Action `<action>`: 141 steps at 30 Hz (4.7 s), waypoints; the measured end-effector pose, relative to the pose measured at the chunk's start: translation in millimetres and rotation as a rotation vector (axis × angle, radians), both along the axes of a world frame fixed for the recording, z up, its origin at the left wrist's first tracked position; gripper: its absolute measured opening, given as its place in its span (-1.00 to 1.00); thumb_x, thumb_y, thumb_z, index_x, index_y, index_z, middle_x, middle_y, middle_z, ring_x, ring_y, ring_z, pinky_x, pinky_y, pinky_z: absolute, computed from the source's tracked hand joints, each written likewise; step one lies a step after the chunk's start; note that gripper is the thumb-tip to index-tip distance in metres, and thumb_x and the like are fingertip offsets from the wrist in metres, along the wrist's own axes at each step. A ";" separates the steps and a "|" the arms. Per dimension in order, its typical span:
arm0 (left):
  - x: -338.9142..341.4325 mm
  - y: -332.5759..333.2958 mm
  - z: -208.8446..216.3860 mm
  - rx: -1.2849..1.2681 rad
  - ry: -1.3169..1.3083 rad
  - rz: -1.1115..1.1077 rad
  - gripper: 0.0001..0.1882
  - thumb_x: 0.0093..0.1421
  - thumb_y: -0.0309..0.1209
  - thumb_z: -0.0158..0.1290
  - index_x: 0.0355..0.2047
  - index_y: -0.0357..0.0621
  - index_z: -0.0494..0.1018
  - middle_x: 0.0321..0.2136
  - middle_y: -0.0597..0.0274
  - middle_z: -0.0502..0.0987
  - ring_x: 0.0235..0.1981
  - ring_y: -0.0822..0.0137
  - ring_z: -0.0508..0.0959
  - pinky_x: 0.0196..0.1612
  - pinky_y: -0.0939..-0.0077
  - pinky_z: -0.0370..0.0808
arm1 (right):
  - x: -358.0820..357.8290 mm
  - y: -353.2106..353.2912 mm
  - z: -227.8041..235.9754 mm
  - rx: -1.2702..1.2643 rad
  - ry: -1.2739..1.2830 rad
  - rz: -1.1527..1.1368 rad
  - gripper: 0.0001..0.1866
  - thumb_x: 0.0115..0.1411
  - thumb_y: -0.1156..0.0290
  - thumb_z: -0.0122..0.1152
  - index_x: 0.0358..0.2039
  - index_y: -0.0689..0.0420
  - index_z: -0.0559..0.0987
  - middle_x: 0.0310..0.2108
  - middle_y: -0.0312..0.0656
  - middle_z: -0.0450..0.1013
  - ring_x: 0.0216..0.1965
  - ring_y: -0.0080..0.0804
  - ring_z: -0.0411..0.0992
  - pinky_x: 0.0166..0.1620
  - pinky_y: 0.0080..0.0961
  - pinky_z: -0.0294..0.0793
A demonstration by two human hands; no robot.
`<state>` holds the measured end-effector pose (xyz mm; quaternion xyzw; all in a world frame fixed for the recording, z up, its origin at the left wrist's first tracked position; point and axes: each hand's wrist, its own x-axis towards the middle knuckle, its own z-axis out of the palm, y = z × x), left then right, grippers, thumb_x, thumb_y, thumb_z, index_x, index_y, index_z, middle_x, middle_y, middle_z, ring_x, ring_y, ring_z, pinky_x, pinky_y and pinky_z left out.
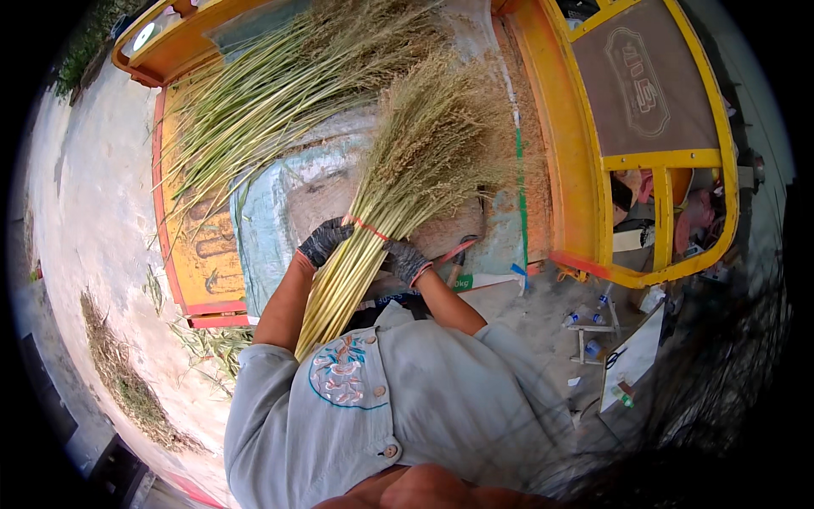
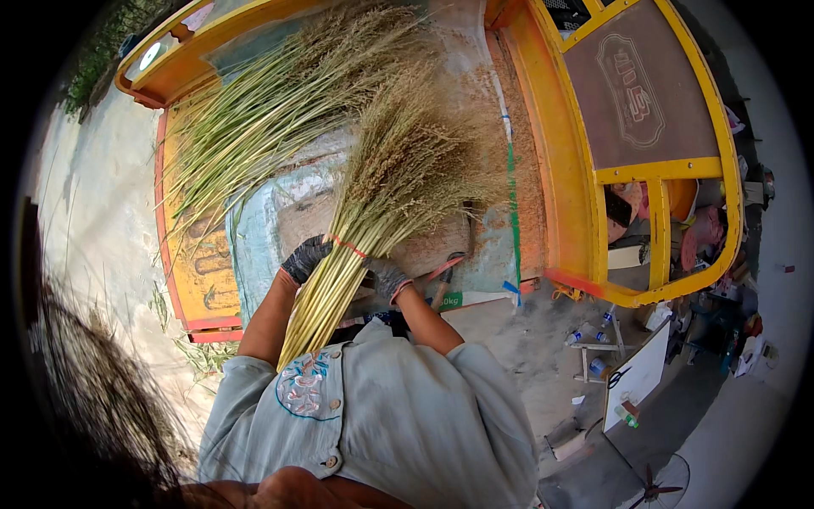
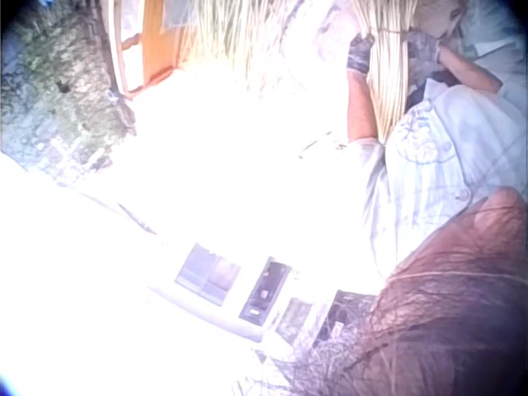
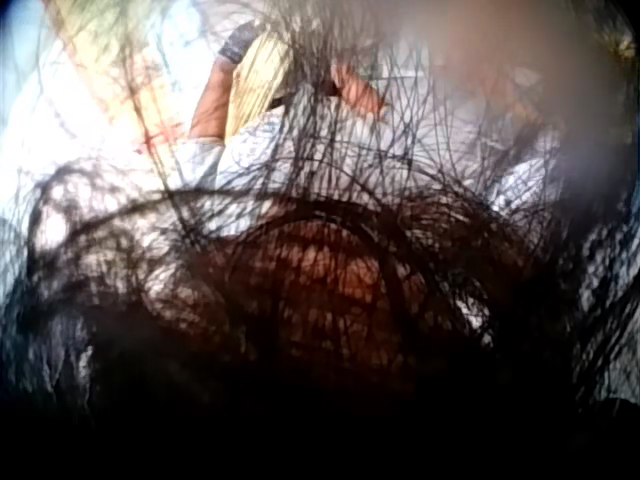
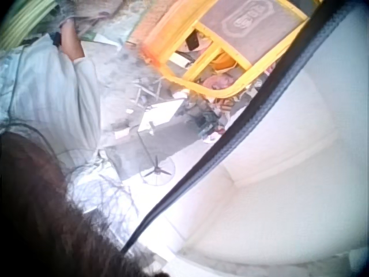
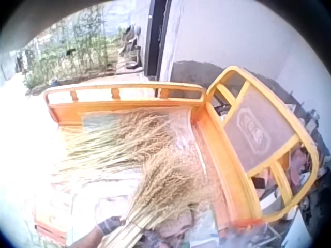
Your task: The person bundles harvested grain stalks and repeatedly strikes them against a wooden board on a yellow cart to separate the grain. They then carry the bundles to a nearby area and return to continue threshing additional stalks.
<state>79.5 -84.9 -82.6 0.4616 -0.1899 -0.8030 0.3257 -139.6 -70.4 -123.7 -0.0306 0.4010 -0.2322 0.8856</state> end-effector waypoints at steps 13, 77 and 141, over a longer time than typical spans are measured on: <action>3.6 10.0 109.8 -0.365 -0.328 0.028 -0.48 -0.11 -0.47 0.24 -0.09 -0.19 0.38 -0.22 0.26 0.50 -0.24 0.41 0.49 -0.13 0.48 0.44 | 16.3 12.4 -22.3 -0.194 0.170 -0.329 -0.68 0.07 0.51 0.11 -0.14 0.32 0.41 -0.34 -0.10 0.50 -0.27 -0.36 0.48 -0.23 -0.53 0.49; -869.7 544.4 143.2 -1.251 0.376 -2.181 -0.64 0.25 -0.32 -0.16 -0.09 -0.38 0.35 -0.15 -0.03 0.44 -0.13 0.21 0.41 -0.02 0.43 0.33 | -496.7 683.9 135.7 -0.165 1.058 -2.035 -0.57 0.11 0.37 0.11 0.00 0.18 0.35 -0.03 -0.12 0.35 -0.05 -0.34 0.35 0.02 -0.42 0.34; -1077.0 2652.9 152.7 -0.005 0.783 -3.077 -0.10 -0.17 -0.24 0.25 0.16 -0.25 0.09 0.01 0.15 0.33 0.04 0.27 0.31 0.07 0.39 0.24 | -584.3 2724.9 155.2 0.494 1.605 -2.021 -0.54 -0.01 0.22 0.20 -0.09 0.13 0.42 -0.05 -0.01 0.32 -0.05 -0.21 0.34 -0.06 -0.39 0.38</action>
